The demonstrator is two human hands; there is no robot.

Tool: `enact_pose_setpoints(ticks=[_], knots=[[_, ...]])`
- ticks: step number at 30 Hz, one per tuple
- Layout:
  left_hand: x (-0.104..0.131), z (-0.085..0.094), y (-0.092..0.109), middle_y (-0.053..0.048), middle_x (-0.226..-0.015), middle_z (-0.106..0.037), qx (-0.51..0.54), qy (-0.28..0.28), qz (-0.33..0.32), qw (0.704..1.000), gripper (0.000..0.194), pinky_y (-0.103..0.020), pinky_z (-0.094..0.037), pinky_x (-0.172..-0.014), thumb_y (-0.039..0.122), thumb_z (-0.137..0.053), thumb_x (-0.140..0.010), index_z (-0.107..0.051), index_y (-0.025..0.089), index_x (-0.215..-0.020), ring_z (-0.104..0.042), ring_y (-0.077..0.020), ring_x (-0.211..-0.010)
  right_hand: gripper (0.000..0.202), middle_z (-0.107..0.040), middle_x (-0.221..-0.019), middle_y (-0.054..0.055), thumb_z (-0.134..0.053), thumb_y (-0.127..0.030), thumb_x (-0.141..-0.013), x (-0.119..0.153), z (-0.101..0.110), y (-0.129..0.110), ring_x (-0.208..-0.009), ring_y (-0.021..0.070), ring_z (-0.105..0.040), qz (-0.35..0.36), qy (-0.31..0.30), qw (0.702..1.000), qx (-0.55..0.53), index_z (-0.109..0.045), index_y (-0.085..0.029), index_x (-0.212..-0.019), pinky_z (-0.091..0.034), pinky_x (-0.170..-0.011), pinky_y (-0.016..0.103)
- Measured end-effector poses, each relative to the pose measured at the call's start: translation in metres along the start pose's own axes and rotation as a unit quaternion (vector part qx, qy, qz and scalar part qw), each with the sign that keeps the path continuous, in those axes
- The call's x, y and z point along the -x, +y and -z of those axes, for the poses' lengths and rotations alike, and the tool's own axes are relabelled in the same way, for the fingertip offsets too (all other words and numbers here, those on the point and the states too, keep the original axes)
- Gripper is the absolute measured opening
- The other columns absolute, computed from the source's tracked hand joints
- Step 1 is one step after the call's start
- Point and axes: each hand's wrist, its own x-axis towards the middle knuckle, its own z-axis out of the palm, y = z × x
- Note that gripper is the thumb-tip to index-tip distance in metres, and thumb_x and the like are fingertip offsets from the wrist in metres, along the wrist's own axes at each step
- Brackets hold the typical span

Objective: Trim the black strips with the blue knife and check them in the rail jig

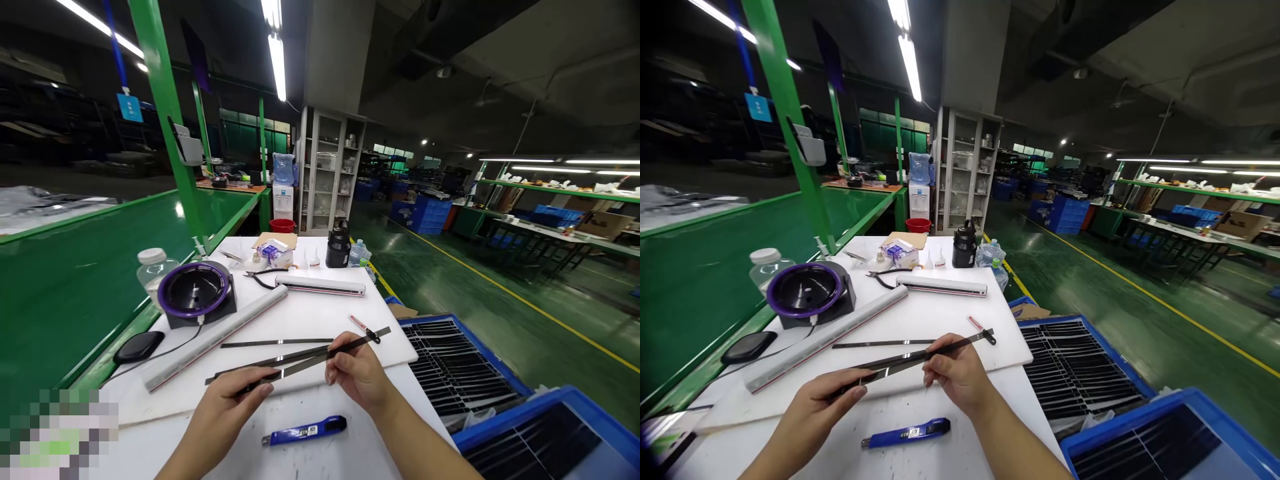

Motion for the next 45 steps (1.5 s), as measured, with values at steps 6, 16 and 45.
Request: enact_pose_setpoints(ticks=[6,16,45], knots=[[0.0,-0.003,0.001,-0.001,-0.091,-0.074,-0.012,0.011,-0.033,0.999,0.028,-0.026,-0.057,-0.072,0.053,-0.065,-0.079,-0.075,0.031,-0.094,-0.069,-0.0212,-0.082,0.026,-0.062,-0.074,0.005,-0.09,-0.031,-0.081,0.0,-0.002,-0.002,-0.059,0.0135,-0.058,-0.028,-0.017,0.997,-0.063,-0.07,-0.019,-0.093,-0.049,-0.057,0.02],[-0.002,-0.003,0.007,-0.001,-0.09,-0.074,-0.021,-0.009,-0.035,0.999,0.025,-0.026,-0.057,-0.073,0.048,-0.062,-0.082,-0.075,0.029,-0.091,-0.069,-0.0206,-0.084,0.025,-0.062,-0.075,0.008,-0.09,-0.027,-0.081,0.003,-0.002,-0.006,-0.06,0.0157,-0.058,-0.03,-0.022,0.997,-0.06,-0.07,-0.016,-0.092,-0.049,-0.058,0.022],[0.012,-0.027,0.048,0.001,-0.059,-0.056,-0.311,0.112,-0.439,0.836,0.03,-0.028,-0.04,-0.061,0.03,-0.05,-0.093,-0.062,0.024,-0.12,-0.052,-0.0157,-0.054,0.023,-0.061,-0.079,0.005,-0.076,-0.023,-0.093,0.049,-0.07,0.006,-0.069,0.0181,-0.062,0.118,0.395,0.911,0.013,-0.06,-0.01,-0.082,-0.055,-0.062,0.025]])
